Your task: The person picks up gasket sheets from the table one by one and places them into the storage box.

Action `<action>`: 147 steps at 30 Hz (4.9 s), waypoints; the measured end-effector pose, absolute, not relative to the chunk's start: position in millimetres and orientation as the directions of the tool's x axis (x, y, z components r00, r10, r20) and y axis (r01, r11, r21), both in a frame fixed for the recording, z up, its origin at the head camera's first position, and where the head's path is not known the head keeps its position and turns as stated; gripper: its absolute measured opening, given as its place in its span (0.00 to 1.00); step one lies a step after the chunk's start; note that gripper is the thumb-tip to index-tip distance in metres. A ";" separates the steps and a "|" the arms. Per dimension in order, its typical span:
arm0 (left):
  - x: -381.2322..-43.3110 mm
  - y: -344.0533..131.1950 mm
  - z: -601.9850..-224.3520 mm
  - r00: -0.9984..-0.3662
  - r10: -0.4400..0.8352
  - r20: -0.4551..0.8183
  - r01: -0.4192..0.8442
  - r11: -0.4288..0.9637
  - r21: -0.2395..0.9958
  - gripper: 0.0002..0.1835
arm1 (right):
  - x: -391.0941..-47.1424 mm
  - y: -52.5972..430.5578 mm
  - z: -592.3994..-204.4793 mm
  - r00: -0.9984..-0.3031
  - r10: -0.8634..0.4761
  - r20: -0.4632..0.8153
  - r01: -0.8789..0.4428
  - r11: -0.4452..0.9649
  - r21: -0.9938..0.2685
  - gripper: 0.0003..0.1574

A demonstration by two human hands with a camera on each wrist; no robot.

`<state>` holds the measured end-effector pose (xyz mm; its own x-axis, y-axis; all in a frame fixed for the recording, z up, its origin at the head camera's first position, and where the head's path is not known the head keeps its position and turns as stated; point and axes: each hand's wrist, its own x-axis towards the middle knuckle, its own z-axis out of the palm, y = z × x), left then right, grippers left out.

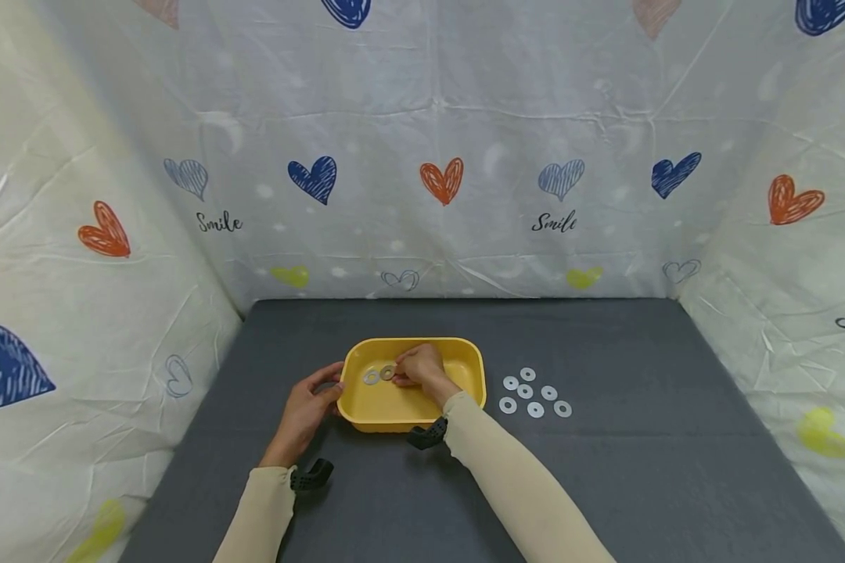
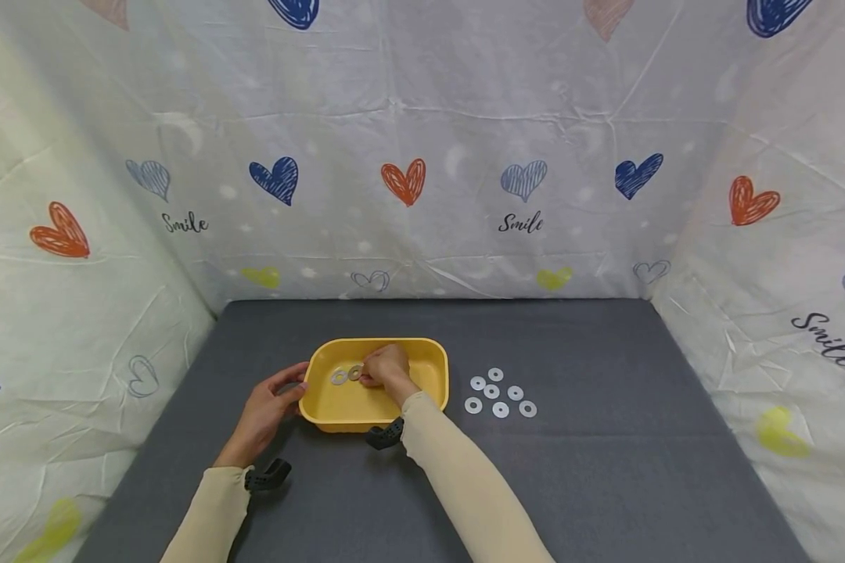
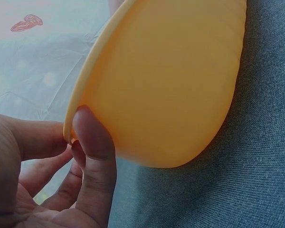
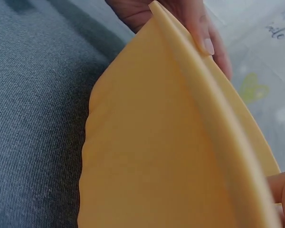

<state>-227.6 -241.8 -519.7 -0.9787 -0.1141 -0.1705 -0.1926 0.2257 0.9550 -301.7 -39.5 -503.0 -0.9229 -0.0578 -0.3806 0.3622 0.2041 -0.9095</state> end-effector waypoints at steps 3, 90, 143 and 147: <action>-228.2 -241.6 -520.1 -0.979 -0.115 -0.169 -0.191 0.224 0.956 0.25 | -300.5 -37.3 -500.9 -0.927 -0.055 -0.371 0.351 0.220 -0.910 0.11; -223.8 -243.3 -519.9 -0.980 -0.099 -0.171 -0.187 0.183 0.965 0.25 | -256.5 208.0 -490.4 -0.995 0.038 0.094 -0.060 0.526 -0.848 0.23; -224.5 -244.1 -516.4 -0.981 -0.085 -0.173 -0.186 0.178 0.966 0.26 | -258.4 238.2 -545.4 -0.999 -0.040 0.013 -0.038 0.693 -0.720 0.22; -224.6 -243.9 -516.5 -0.981 -0.085 -0.172 -0.185 0.178 0.967 0.26 | -259.1 236.9 -547.4 -0.999 -0.027 0.029 -0.039 0.710 -0.703 0.21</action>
<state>-224.6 -243.9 -516.5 -0.9814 -0.0851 -0.1719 -0.1848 0.1781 0.9665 -259.1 236.9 -547.4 -0.9992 -0.0265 0.0291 -0.0394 0.7103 -0.7028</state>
